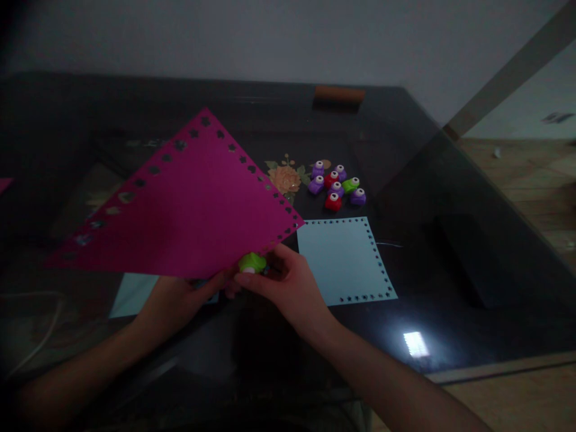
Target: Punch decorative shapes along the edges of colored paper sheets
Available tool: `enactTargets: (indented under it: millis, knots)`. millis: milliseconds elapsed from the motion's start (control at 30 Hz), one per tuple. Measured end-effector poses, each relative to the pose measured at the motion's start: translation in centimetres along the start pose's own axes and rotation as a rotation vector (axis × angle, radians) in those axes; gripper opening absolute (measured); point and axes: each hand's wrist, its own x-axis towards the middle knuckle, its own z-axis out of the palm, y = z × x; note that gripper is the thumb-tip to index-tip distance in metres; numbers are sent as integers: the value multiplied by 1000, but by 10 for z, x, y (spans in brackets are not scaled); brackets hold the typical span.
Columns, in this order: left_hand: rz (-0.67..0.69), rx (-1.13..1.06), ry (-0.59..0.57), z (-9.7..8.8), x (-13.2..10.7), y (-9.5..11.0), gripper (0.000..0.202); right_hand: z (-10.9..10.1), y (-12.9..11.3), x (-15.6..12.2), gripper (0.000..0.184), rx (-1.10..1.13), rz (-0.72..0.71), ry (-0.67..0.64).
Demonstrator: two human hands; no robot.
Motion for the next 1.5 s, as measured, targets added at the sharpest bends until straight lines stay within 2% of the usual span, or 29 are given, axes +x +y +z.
enactTargets:
  millis: [300,800,1000,1500]
  knots:
    - [-23,-40,-31,0,1,3,27,4,-3,-1,25,-1,2,-5]
    - [-19,5,-47,-1,0,-2,27,3,-5,-1,28,-10,41,27]
    - [-61,-18,-60,0,1,1,27,1,-4,-1,32,-20,47,37]
    - [-44,-11,-65,-2,-1,1,25,1,-5,-1,28,-2,46,29]
